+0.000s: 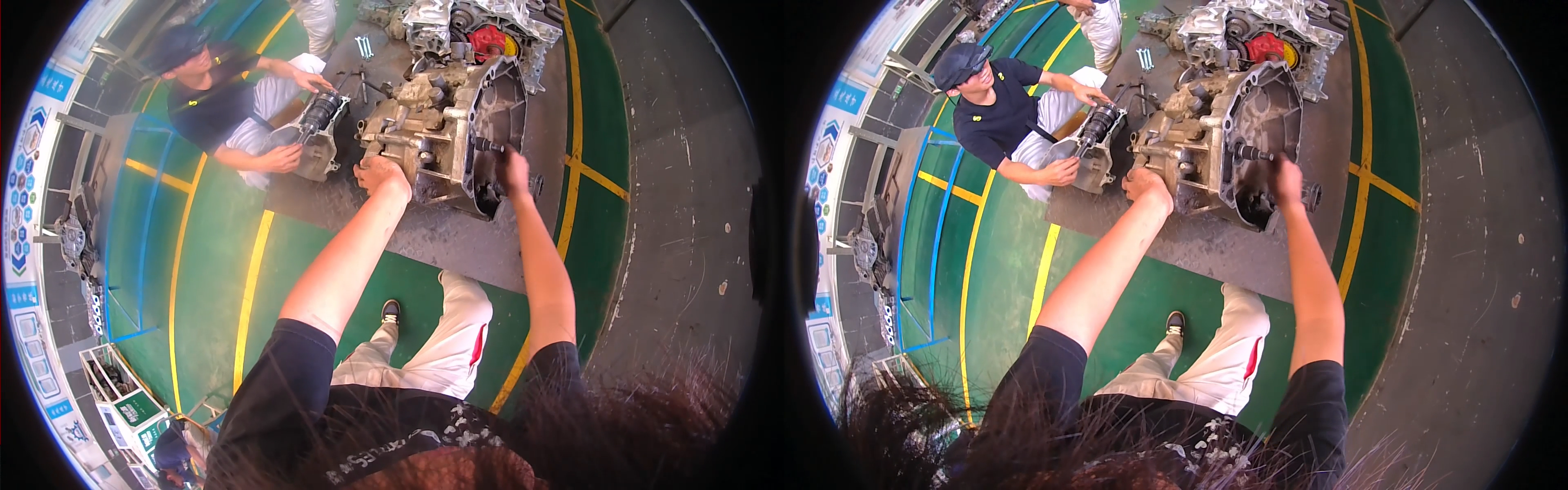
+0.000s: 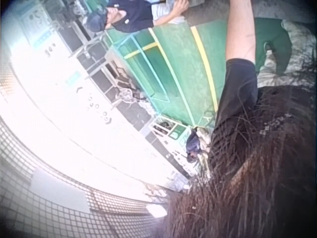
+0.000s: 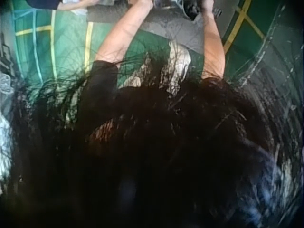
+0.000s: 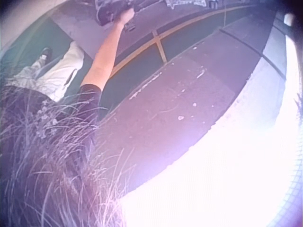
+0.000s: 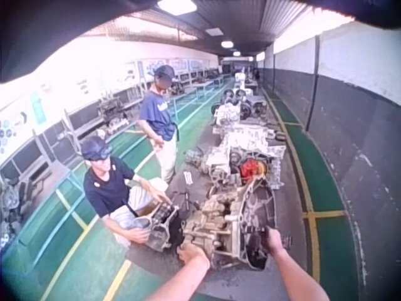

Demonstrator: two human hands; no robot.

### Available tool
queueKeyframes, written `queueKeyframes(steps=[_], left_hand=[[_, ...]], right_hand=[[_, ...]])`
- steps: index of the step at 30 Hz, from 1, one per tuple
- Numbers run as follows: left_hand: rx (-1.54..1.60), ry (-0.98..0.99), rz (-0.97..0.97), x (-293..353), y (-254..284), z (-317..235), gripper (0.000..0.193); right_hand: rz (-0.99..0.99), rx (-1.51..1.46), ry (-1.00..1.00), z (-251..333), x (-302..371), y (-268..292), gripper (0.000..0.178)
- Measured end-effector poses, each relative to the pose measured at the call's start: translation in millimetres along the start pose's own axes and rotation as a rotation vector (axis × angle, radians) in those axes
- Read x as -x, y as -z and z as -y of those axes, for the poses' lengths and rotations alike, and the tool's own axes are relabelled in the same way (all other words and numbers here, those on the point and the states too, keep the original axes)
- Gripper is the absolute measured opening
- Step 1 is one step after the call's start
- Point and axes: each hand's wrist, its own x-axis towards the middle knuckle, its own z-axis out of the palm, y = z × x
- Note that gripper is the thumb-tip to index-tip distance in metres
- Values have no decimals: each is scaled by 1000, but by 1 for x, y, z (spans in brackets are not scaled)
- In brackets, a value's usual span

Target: The person works by hand to remove various internal components from a metallic transmission housing, including gears and shafts.

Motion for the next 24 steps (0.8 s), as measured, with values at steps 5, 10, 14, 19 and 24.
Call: queueKeyframes(steps=[5, 10, 14, 19, 24], left_hand=[[-53, -3, -1, 1, 0, -1, 53], [33, 15, -27, -2, -1, 1, 55], [-4, 18, -25, -2, -2, 1, 54], [-16, 18, 9, -1, 0, 0, 53], [-13, 39, 19, -1, 1, -2, 53]], right_hand=[[283, 0, 150, 6, 13, 5, 14], [-221, 30, 49, 9, 1, 14, 18], [77, -65, 177, 13, 6, 8, 12], [149, 35, 122, 8, 10, 14, 11], [64, -37, 158, 15, 5, 4, 12]])
